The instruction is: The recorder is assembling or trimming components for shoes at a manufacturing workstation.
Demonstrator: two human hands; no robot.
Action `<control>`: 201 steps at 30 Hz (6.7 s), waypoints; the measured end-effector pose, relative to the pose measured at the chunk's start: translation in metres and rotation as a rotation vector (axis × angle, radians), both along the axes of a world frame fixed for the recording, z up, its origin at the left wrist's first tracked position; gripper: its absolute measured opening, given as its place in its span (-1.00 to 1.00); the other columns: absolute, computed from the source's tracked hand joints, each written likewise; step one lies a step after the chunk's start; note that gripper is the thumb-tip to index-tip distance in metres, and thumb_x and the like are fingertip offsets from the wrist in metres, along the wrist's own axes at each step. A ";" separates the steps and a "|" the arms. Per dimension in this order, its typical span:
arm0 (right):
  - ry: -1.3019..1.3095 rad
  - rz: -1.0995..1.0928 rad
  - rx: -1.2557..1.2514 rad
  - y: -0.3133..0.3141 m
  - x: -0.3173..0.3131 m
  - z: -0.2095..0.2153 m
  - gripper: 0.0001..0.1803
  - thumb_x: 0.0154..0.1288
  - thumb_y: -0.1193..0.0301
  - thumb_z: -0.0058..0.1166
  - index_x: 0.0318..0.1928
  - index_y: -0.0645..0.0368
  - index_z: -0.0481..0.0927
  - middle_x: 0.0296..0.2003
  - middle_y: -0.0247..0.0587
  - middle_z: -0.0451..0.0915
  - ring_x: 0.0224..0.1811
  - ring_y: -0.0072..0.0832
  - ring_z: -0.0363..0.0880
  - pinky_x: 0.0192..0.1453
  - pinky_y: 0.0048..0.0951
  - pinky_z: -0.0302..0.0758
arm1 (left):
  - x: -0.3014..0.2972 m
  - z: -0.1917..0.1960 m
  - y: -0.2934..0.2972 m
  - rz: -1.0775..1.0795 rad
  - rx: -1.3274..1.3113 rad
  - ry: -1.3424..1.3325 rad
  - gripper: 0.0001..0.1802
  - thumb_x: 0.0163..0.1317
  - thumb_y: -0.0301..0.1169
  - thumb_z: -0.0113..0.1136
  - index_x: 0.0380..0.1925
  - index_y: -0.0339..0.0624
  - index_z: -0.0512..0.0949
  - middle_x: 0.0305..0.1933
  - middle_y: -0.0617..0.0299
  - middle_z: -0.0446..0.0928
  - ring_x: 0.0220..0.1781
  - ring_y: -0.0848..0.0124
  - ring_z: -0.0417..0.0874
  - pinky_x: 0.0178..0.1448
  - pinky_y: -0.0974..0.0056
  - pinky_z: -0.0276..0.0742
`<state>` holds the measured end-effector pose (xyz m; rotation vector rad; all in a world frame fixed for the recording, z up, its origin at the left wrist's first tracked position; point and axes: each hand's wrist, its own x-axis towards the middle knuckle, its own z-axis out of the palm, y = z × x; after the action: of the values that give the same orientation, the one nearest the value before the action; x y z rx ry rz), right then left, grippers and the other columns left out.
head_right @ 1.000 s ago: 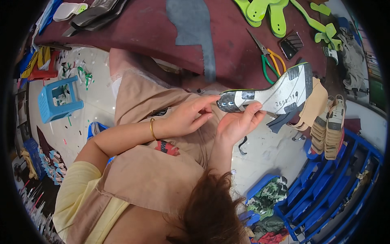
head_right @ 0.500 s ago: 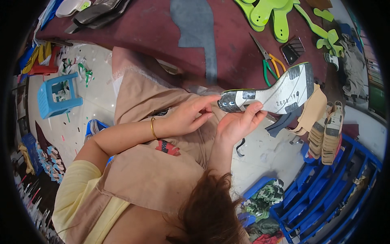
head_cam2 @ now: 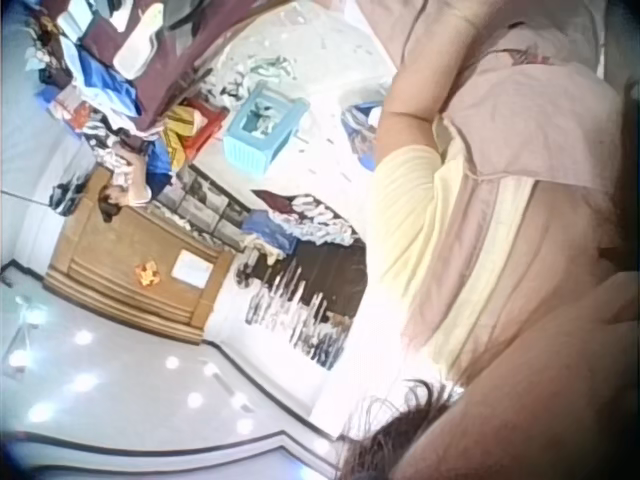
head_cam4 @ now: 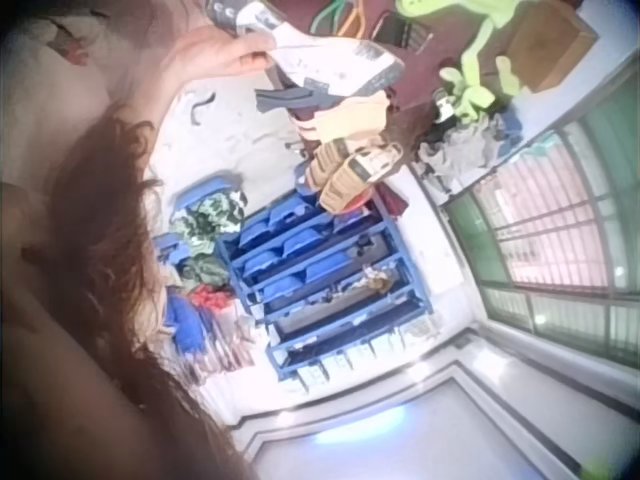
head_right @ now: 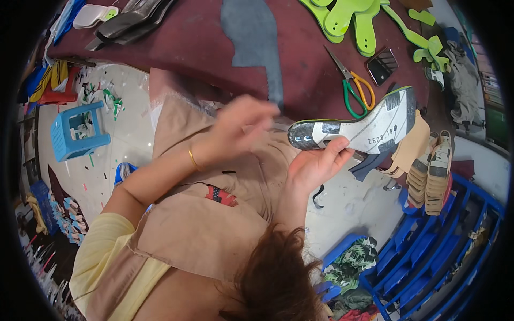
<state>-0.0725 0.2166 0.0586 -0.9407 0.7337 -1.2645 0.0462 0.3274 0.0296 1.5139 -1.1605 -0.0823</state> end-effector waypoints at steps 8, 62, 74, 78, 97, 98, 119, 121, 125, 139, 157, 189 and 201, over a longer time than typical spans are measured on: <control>-0.068 0.372 -0.068 -0.011 0.002 0.005 -0.50 0.35 0.34 0.06 0.21 0.21 0.25 0.07 -0.11 0.44 0.09 -0.34 0.44 0.23 -0.25 0.33 | 0.198 -0.027 -0.056 0.900 0.809 -0.207 -0.44 0.11 0.03 0.22 -0.17 -0.28 0.53 -0.18 -0.07 0.52 -0.03 0.00 0.47 0.12 0.03 0.35; 0.298 0.647 -0.252 -0.023 0.011 -0.026 -0.64 0.17 0.41 0.23 -0.07 0.34 0.48 -0.27 -0.34 0.52 -0.19 -0.57 0.48 0.03 -0.50 0.39 | 0.082 0.054 0.023 -0.702 -0.286 1.601 -0.60 0.37 -0.34 -0.01 0.12 -0.35 0.35 0.09 0.07 0.49 0.09 0.28 0.56 0.17 0.17 0.50; 0.072 1.338 -0.003 -0.032 0.062 -0.005 -0.75 0.14 0.69 0.10 -0.13 0.33 0.61 -0.18 -0.27 0.65 -0.13 -0.57 0.58 -0.02 -0.49 0.49 | 0.093 0.049 0.023 -0.723 -0.318 1.989 -0.63 0.38 -0.41 -0.08 0.02 -0.54 0.36 0.01 -0.13 0.52 0.00 0.19 0.63 0.06 0.21 0.64; 0.007 1.345 0.084 -0.025 0.064 -0.010 -0.76 0.20 0.65 0.05 -0.09 0.36 0.59 -0.17 -0.22 0.65 -0.12 -0.55 0.58 -0.02 -0.50 0.49 | 0.100 0.049 0.029 -0.640 -0.244 1.973 -0.65 0.36 -0.42 -0.05 0.00 -0.55 0.38 -0.02 -0.11 0.54 -0.04 0.21 0.65 0.01 0.25 0.67; -0.201 1.389 0.451 -0.033 0.054 -0.023 -0.48 0.24 0.43 -0.12 0.14 0.58 0.32 0.11 0.14 0.46 0.17 -0.15 0.45 0.29 -0.18 0.31 | 0.124 0.046 0.021 -0.587 0.049 1.558 -0.64 0.32 -0.35 0.07 -0.01 -0.45 0.45 -0.05 0.03 0.58 -0.07 0.36 0.66 -0.02 0.34 0.63; -0.202 1.387 0.442 -0.033 0.053 -0.022 -0.48 0.25 0.42 -0.11 0.14 0.58 0.33 0.10 0.14 0.46 0.17 -0.15 0.46 0.28 -0.18 0.31 | 0.124 0.048 0.020 -0.578 0.053 1.539 -0.64 0.33 -0.35 0.06 -0.02 -0.45 0.45 -0.06 0.03 0.58 -0.07 0.37 0.66 -0.02 0.34 0.63; 0.299 1.022 0.152 -0.021 0.056 0.011 -0.68 0.31 0.36 0.12 -0.04 0.35 0.56 -0.18 -0.24 0.64 -0.16 -0.61 0.56 -0.01 -0.54 0.46 | 0.077 0.036 0.019 -0.319 0.032 1.598 -0.53 0.23 -0.26 0.20 0.06 -0.29 0.43 -0.01 0.18 0.56 0.00 0.39 0.58 0.10 0.23 0.47; 0.294 1.055 0.164 -0.023 0.054 0.009 -0.66 0.34 0.33 0.07 -0.03 0.36 0.55 -0.17 -0.24 0.64 -0.16 -0.61 0.56 -0.01 -0.54 0.45 | 0.082 0.037 0.019 -0.330 0.026 1.646 -0.56 0.23 -0.27 0.20 0.03 -0.29 0.45 -0.03 0.16 0.57 -0.01 0.38 0.59 0.09 0.22 0.49; 0.218 1.124 0.258 -0.029 0.054 -0.002 -0.64 0.38 0.28 0.02 -0.03 0.36 0.55 -0.17 -0.24 0.64 -0.16 -0.60 0.56 0.00 -0.53 0.45 | 0.088 0.039 0.021 -0.391 0.028 1.741 -0.63 0.22 -0.32 0.22 -0.04 -0.33 0.50 -0.07 0.12 0.59 -0.04 0.35 0.62 0.05 0.22 0.55; 0.333 0.995 0.064 -0.012 0.052 0.023 -0.75 0.36 0.37 0.05 -0.15 0.35 0.60 -0.25 -0.32 0.63 -0.20 -0.67 0.52 -0.03 -0.58 0.41 | 0.111 0.052 0.022 -0.371 0.188 1.228 -0.53 0.15 -0.30 0.29 -0.01 -0.34 0.47 -0.06 0.13 0.58 -0.09 0.43 0.62 0.00 0.34 0.56; 0.525 0.508 -1.499 -0.021 0.046 0.054 -0.79 -0.05 0.50 0.21 -0.30 0.13 0.66 -0.24 -0.26 0.67 -0.15 -0.34 0.62 -0.01 -0.26 0.44 | 0.074 0.079 0.097 -0.745 0.044 0.245 -0.87 0.21 -0.48 0.14 -0.52 -0.16 0.51 -0.20 0.05 0.66 0.16 0.01 0.51 0.45 -0.05 0.07; 0.444 0.643 -1.401 -0.001 0.038 0.062 -0.72 -0.24 0.41 0.25 -0.36 0.01 0.69 -0.29 -0.34 0.61 -0.20 -0.36 0.51 0.00 -0.15 0.39 | 0.080 0.065 0.078 -0.651 -0.315 0.469 -0.83 0.28 -0.36 0.12 -0.46 -0.19 0.55 -0.36 0.08 0.62 0.02 0.06 0.53 0.46 -0.02 0.04; 0.396 1.233 -1.018 -0.014 0.054 0.085 -0.75 -0.18 0.57 0.19 -0.36 0.12 0.63 -0.37 -0.34 0.58 -0.27 -0.38 0.50 -0.13 -0.31 0.35 | 0.072 0.059 0.075 -0.661 -0.346 0.631 -0.80 0.20 -0.32 0.12 -0.54 -0.16 0.54 -0.38 0.05 0.65 -0.15 0.10 0.61 0.32 -0.03 0.26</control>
<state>-0.0182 0.2025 0.1435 -2.0522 -0.3526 -0.2335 0.1178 0.4027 0.0885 0.6699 -1.0336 -0.7148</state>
